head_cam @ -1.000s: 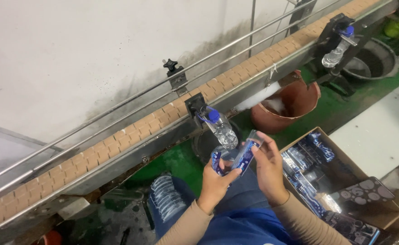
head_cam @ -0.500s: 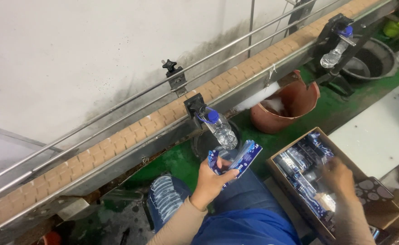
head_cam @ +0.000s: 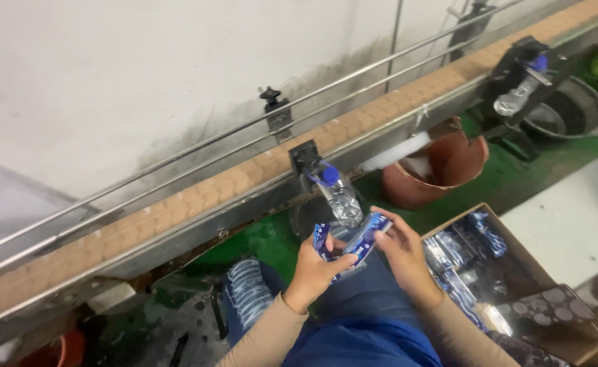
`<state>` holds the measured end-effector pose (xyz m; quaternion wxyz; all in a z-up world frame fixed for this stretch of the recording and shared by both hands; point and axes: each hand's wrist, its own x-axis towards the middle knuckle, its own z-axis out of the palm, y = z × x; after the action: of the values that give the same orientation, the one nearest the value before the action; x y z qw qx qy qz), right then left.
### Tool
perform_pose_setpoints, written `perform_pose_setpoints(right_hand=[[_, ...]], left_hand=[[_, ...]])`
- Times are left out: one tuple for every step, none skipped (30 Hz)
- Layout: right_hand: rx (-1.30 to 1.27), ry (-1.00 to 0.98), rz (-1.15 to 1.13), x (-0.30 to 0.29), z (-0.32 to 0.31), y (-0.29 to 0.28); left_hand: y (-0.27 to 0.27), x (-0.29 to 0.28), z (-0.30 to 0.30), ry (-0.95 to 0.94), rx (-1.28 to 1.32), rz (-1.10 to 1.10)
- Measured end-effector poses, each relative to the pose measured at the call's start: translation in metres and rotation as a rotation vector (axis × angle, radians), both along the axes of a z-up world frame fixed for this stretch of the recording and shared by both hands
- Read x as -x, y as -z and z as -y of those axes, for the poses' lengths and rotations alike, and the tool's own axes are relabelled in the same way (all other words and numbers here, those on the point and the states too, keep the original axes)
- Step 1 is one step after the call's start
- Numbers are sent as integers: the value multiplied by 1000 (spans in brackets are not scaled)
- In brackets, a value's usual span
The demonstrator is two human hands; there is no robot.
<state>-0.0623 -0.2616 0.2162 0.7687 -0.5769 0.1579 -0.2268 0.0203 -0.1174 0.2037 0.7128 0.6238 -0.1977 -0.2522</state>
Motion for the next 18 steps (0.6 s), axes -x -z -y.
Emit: perform_pose_setpoints(right_hand=[[1,-19,1,-8,-3,-2],[46,-17,-46,-15,-6,-5],[93,-18,-89,-24,-10,-8],[96,-39,-84,-30,-13,-9],[51,-93,-74,-35,-16,-9],[5,-146,-65,-40,-20,-9],[6,-166,-68,-46,-26,-11],[59,-219,-71,-52,-32,-12],[110,-269,-75,-57,-39,-14],[111,-288,-78,-63,-48,-16],[212,-373,-83,-69,-57,-18],[313,-459,-86,-75,-66,-21],[316,-476,-81,-78,-74,-24],[603,-499,-110,-80,-82,-27],[891,-512,-132,-83,-90,-31],[895,-527,-121,-86,-96,-25],[955,-560,-92,-88,-101,-21],[1014,-593,-61,-91,-105,-16]], left_hand=[[1,-2,-5,-19,1,1],[1,-4,-11,5,96,-114],[1,-8,-17,26,193,-226],[12,-13,-22,5,198,-220],[22,-17,-28,8,246,-332],[33,-21,-35,12,297,-443],[24,-22,-41,-8,303,-443],[14,-23,-47,-48,274,-563],[5,-24,-53,-84,246,-685],[-8,-21,-58,-102,253,-687],[-21,-20,-62,-116,260,-756],[-34,-19,-67,-130,268,-825],[-10,-22,-75,-147,276,-821],[13,-25,-83,-14,359,-732],[36,-29,-91,121,436,-637],[41,-26,-99,105,442,-630],[46,-22,-105,85,431,-556],[51,-19,-110,65,418,-483]])
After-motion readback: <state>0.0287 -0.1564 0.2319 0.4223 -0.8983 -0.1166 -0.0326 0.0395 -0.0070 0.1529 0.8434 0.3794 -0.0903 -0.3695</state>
